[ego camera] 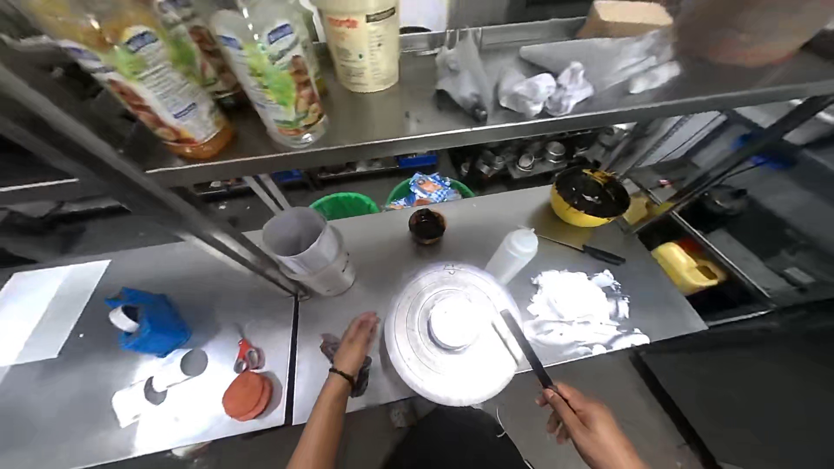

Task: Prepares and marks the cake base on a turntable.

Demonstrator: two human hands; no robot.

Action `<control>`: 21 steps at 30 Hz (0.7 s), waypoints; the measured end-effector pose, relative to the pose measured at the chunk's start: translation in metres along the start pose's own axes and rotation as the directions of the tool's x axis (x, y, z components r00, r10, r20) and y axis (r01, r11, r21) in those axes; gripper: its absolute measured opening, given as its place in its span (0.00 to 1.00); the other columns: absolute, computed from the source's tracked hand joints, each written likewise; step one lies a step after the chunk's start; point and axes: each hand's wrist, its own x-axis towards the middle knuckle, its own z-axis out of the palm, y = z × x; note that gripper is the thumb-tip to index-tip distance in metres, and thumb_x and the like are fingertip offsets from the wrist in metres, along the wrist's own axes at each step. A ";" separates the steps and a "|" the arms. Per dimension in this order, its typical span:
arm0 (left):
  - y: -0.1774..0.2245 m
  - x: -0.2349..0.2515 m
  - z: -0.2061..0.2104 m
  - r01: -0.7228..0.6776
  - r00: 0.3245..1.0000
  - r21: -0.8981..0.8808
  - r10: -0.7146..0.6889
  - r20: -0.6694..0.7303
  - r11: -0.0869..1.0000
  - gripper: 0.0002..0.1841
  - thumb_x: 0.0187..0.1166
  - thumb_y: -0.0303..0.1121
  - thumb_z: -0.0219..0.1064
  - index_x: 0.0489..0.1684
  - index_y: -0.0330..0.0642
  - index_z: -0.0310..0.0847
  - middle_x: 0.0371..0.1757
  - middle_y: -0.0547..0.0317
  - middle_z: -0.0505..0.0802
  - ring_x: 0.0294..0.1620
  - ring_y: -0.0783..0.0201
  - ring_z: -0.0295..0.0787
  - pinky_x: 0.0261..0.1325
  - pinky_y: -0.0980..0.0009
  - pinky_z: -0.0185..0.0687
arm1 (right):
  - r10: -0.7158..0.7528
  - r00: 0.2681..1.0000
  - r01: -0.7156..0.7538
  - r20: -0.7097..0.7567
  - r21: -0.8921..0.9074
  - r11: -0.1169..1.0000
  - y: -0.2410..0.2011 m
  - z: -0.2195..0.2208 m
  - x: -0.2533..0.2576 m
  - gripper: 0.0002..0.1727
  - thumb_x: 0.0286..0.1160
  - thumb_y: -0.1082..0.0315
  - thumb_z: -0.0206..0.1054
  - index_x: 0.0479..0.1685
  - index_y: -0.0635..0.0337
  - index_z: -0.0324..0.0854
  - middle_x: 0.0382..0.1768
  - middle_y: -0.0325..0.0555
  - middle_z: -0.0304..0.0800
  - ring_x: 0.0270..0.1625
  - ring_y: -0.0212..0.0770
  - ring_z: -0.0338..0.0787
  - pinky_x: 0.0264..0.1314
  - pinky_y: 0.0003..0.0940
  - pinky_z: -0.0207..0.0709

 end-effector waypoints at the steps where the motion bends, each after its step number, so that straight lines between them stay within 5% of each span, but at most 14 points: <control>1: 0.012 0.012 0.009 0.024 0.993 -0.028 -0.020 0.114 0.999 0.24 0.94 0.47 0.49 0.77 0.40 0.74 0.66 0.45 0.88 0.63 0.53 0.86 0.66 0.51 0.81 | -0.011 1.000 0.012 0.016 -0.039 0.999 0.003 -0.001 0.005 0.19 0.93 0.59 0.50 0.64 0.56 0.83 0.44 0.41 0.96 0.28 0.37 0.93 0.30 0.37 0.90; 4: 0.038 0.046 0.030 0.102 0.951 0.042 -0.110 0.288 0.994 0.28 0.91 0.53 0.52 0.71 0.36 0.79 0.59 0.42 0.91 0.58 0.52 0.89 0.66 0.50 0.83 | -0.073 0.995 0.084 0.073 -0.155 0.984 0.005 -0.006 0.018 0.25 0.93 0.61 0.49 0.86 0.50 0.69 0.53 0.44 0.93 0.34 0.41 0.93 0.38 0.44 0.91; 8: 0.045 0.055 0.042 0.154 0.936 -0.041 -0.133 0.326 0.987 0.28 0.91 0.55 0.50 0.68 0.40 0.82 0.53 0.47 0.94 0.51 0.57 0.93 0.56 0.55 0.89 | -0.103 0.989 0.130 0.110 -0.278 0.952 0.008 -0.007 0.035 0.28 0.93 0.59 0.47 0.92 0.43 0.61 0.58 0.46 0.92 0.43 0.46 0.94 0.51 0.52 0.89; 12: 0.023 0.021 0.056 0.134 0.990 -0.232 -0.120 0.074 0.964 0.28 0.91 0.55 0.50 0.69 0.41 0.82 0.52 0.46 0.94 0.50 0.56 0.93 0.54 0.54 0.90 | -0.175 0.983 0.182 0.051 -0.351 0.919 0.010 0.000 0.043 0.27 0.94 0.52 0.45 0.90 0.37 0.65 0.52 0.50 0.93 0.46 0.52 0.94 0.53 0.58 0.86; 16: -0.010 -0.070 0.107 0.068 0.964 -0.400 -0.163 -0.210 0.914 0.28 0.96 0.47 0.42 0.78 0.31 0.70 0.64 0.39 0.88 0.62 0.55 0.89 0.65 0.54 0.87 | -0.184 0.981 0.196 0.067 -0.375 0.906 0.011 0.003 0.051 0.27 0.94 0.55 0.46 0.90 0.34 0.65 0.51 0.52 0.93 0.48 0.54 0.94 0.54 0.60 0.85; 18: -0.024 -0.128 0.127 0.143 0.987 -0.343 -0.159 -0.017 0.928 0.27 0.96 0.42 0.41 0.69 0.25 0.74 0.59 0.42 0.91 0.59 0.57 0.91 0.65 0.58 0.86 | -0.190 0.979 0.205 0.078 -0.371 0.906 0.010 0.004 0.051 0.27 0.94 0.55 0.46 0.90 0.35 0.66 0.51 0.52 0.93 0.47 0.54 0.94 0.53 0.60 0.85; 19: -0.031 -0.146 0.125 0.156 0.970 -0.242 -0.102 0.222 0.958 0.27 0.95 0.40 0.41 0.67 0.24 0.77 0.61 0.43 0.92 0.63 0.57 0.90 0.71 0.57 0.83 | -0.186 0.979 0.204 0.085 -0.377 0.904 0.008 0.004 0.051 0.27 0.94 0.55 0.46 0.90 0.35 0.66 0.51 0.52 0.93 0.47 0.54 0.94 0.53 0.60 0.86; 20: -0.039 -0.150 0.118 0.117 0.892 -0.181 -0.023 0.452 0.976 0.28 0.94 0.40 0.39 0.73 0.26 0.77 0.69 0.46 0.89 0.72 0.57 0.85 0.80 0.57 0.76 | -0.181 0.979 0.202 0.089 -0.387 0.900 0.007 0.003 0.052 0.27 0.94 0.54 0.45 0.90 0.34 0.66 0.51 0.51 0.93 0.47 0.54 0.94 0.52 0.59 0.86; 21: -0.044 -0.148 0.114 0.115 0.857 -0.163 -0.015 0.515 0.980 0.28 0.94 0.42 0.40 0.74 0.30 0.77 0.71 0.49 0.89 0.74 0.58 0.84 0.80 0.57 0.75 | -0.178 0.980 0.199 0.090 -0.396 0.897 0.006 0.004 0.052 0.27 0.94 0.54 0.45 0.90 0.34 0.66 0.52 0.51 0.93 0.47 0.53 0.94 0.52 0.59 0.86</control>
